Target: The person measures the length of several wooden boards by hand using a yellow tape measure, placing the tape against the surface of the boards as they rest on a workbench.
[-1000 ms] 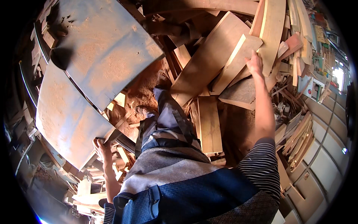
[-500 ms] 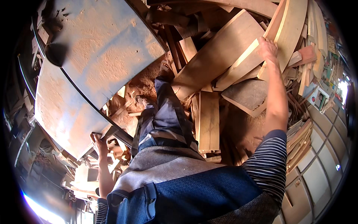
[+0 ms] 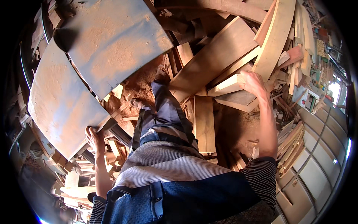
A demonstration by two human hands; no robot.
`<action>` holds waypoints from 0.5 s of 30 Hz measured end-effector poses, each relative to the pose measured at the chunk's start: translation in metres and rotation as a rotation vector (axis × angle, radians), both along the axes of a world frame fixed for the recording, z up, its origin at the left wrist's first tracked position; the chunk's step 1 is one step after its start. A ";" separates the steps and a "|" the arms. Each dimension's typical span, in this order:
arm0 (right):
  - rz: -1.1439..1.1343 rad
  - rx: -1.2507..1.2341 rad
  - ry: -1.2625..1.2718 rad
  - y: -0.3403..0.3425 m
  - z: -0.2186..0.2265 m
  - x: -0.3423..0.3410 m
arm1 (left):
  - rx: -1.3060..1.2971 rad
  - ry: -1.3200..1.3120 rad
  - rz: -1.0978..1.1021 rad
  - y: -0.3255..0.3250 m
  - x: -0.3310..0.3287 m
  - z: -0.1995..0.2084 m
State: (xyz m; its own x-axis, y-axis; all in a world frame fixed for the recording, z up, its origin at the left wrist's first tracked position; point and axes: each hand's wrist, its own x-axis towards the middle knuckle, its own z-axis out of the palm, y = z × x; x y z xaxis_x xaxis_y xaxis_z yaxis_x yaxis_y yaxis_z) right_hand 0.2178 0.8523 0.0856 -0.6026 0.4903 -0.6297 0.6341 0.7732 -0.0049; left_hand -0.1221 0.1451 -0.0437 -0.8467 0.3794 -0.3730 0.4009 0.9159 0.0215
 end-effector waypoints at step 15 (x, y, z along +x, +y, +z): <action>0.168 -0.114 -0.048 -0.027 0.012 0.046 | 0.120 0.084 0.104 0.020 0.015 0.028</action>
State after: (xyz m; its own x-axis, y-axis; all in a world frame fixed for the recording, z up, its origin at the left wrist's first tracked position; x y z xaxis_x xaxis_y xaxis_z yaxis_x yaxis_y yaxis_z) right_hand 0.2642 0.8250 0.0980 -0.6377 0.3094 -0.7054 0.4977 0.8645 -0.0707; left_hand -0.1075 0.1655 -0.0158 -0.9100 0.3256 -0.2566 0.3090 0.9454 0.1039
